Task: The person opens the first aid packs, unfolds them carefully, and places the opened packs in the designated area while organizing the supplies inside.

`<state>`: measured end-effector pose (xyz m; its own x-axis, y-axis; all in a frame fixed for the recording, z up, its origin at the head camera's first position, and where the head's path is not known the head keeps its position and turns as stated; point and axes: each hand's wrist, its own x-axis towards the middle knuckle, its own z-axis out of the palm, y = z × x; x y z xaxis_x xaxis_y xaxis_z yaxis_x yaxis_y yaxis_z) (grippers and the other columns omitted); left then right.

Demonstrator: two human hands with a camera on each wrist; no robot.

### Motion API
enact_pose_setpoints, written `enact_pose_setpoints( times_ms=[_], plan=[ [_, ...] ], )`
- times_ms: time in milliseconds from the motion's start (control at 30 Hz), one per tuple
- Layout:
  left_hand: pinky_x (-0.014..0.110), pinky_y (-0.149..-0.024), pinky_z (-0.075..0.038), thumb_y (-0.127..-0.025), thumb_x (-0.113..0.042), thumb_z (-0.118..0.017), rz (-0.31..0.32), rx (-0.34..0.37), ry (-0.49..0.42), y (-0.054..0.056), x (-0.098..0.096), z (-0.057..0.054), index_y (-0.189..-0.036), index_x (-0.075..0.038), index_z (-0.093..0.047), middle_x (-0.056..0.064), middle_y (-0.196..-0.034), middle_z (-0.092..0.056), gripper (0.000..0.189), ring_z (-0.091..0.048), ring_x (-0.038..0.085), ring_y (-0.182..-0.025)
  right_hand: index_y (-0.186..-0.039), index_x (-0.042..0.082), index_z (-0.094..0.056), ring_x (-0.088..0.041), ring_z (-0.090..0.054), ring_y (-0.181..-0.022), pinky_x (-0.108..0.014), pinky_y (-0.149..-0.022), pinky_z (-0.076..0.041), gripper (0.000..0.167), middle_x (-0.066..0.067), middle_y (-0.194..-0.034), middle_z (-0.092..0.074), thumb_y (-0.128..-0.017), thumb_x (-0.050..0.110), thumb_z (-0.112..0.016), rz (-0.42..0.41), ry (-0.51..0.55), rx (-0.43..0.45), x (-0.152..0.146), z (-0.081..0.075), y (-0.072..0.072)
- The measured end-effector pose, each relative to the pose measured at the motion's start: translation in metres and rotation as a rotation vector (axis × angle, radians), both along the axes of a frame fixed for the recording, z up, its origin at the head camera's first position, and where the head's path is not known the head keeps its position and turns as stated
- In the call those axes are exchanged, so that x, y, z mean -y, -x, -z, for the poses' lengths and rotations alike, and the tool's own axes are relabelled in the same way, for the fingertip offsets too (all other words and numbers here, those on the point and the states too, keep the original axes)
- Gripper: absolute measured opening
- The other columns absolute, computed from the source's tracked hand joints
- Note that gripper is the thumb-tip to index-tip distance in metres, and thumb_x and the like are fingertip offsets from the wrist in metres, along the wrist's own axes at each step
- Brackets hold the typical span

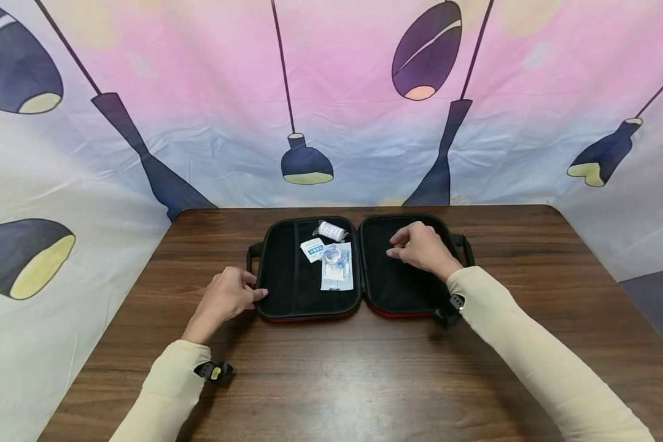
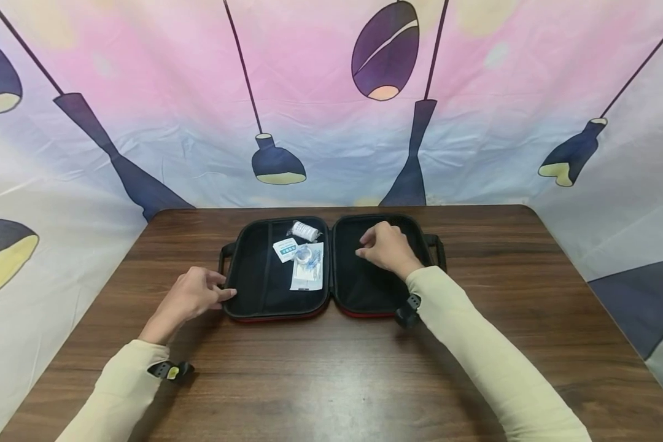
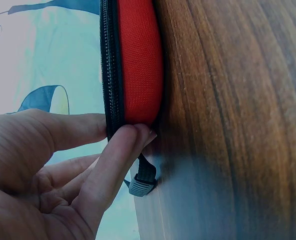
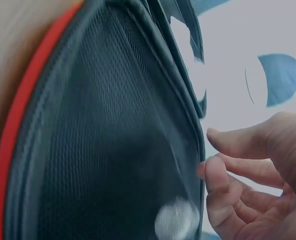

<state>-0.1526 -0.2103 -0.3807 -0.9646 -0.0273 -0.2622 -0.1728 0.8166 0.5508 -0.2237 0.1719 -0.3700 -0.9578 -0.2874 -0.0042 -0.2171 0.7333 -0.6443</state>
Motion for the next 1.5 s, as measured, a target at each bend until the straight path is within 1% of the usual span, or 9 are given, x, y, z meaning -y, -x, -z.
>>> enact_pose_setpoints(
  times_ms=[167, 333, 533, 767, 967, 1067, 1200, 1400, 1500],
  plan=[
    [0.038, -0.066, -0.056, -0.094, -0.023, -0.074, 0.002, -0.004, 0.007, -0.001, 0.0, -0.001, -0.131, 0.01, -0.061, 0.008, -0.079, -0.069, 0.051, -0.074, 0.02, -0.073, -0.115, 0.001, -0.074, -0.026, -0.068, -0.093, -0.045, -0.084, -0.055, 0.031, -0.01, -0.104, -0.074, -0.091, 0.02, -0.078, -0.047, -0.019, -0.026, 0.025, 0.001, -0.002],
    [0.036, -0.064, -0.057, -0.094, -0.021, -0.075, 0.004, -0.003, -0.019, -0.001, 0.0, -0.001, -0.132, 0.01, -0.06, 0.009, -0.081, -0.069, 0.051, -0.075, 0.021, -0.075, -0.116, 0.0, -0.074, -0.027, -0.068, -0.097, -0.044, -0.087, -0.055, 0.034, -0.012, -0.107, -0.074, -0.09, 0.02, -0.08, -0.085, -0.004, -0.042, 0.045, 0.002, -0.003],
    [0.033, -0.062, -0.055, -0.093, -0.02, -0.075, -0.002, -0.01, -0.025, 0.0, 0.0, 0.001, -0.131, 0.009, -0.061, 0.01, -0.086, -0.072, 0.05, -0.075, 0.021, -0.074, -0.118, 0.001, -0.074, -0.028, -0.068, -0.103, -0.044, -0.09, -0.055, 0.036, -0.012, -0.112, -0.073, -0.088, 0.021, -0.082, -0.089, -0.006, -0.048, 0.066, 0.006, 0.002],
    [0.035, -0.065, -0.056, -0.094, -0.022, -0.075, -0.004, -0.001, 0.002, 0.001, 0.0, 0.001, -0.13, 0.009, -0.062, 0.007, -0.081, -0.07, 0.049, -0.074, 0.019, -0.072, -0.116, 0.002, -0.075, -0.027, -0.069, -0.102, -0.044, -0.09, -0.055, 0.036, -0.01, -0.11, -0.075, -0.087, 0.023, -0.083, -0.079, -0.046, -0.083, 0.084, 0.013, 0.009],
    [0.035, -0.064, -0.055, -0.094, -0.022, -0.075, -0.009, 0.0, 0.005, 0.001, 0.0, 0.002, -0.13, 0.009, -0.062, 0.006, -0.079, -0.069, 0.049, -0.074, 0.019, -0.072, -0.114, 0.003, -0.076, -0.024, -0.07, -0.098, -0.041, -0.084, -0.056, 0.037, -0.011, -0.111, -0.074, -0.086, 0.024, -0.084, -0.052, -0.086, -0.073, 0.097, 0.016, 0.013],
    [0.035, -0.064, -0.056, -0.094, -0.022, -0.075, -0.009, -0.002, 0.004, 0.001, 0.0, 0.002, -0.13, 0.009, -0.062, 0.006, -0.08, -0.07, 0.049, -0.074, 0.018, -0.072, -0.114, 0.004, -0.076, -0.022, -0.07, -0.092, -0.037, -0.076, -0.058, 0.037, -0.01, -0.11, -0.074, -0.085, 0.026, -0.085, -0.034, -0.093, -0.055, 0.101, 0.017, 0.015],
    [0.035, -0.063, -0.056, -0.094, -0.022, -0.074, -0.01, -0.005, 0.001, 0.001, 0.0, 0.002, -0.13, 0.009, -0.061, 0.006, -0.081, -0.07, 0.049, -0.074, 0.018, -0.072, -0.112, 0.006, -0.078, -0.019, -0.069, -0.082, -0.032, -0.065, -0.056, 0.035, -0.008, -0.106, -0.074, -0.085, 0.027, -0.085, -0.014, -0.103, -0.043, 0.104, 0.018, 0.016],
    [0.035, -0.063, -0.055, -0.094, -0.022, -0.075, -0.007, -0.006, 0.01, 0.002, -0.001, 0.001, -0.13, 0.009, -0.062, 0.006, -0.081, -0.071, 0.049, -0.074, 0.019, -0.072, -0.107, 0.009, -0.079, -0.019, -0.068, -0.084, -0.033, -0.065, -0.055, 0.028, -0.006, -0.106, -0.075, -0.086, 0.026, -0.084, 0.008, -0.122, -0.035, 0.107, 0.02, 0.017],
    [0.035, -0.063, -0.055, -0.094, -0.022, -0.075, -0.006, -0.005, 0.014, 0.002, -0.001, 0.001, -0.13, 0.009, -0.062, 0.006, -0.082, -0.072, 0.049, -0.074, 0.018, -0.072, -0.103, 0.009, -0.08, -0.018, -0.068, -0.08, -0.032, -0.062, -0.054, 0.024, -0.005, -0.103, -0.075, -0.086, 0.025, -0.084, 0.01, -0.118, -0.042, 0.108, 0.021, 0.017]
  ],
)
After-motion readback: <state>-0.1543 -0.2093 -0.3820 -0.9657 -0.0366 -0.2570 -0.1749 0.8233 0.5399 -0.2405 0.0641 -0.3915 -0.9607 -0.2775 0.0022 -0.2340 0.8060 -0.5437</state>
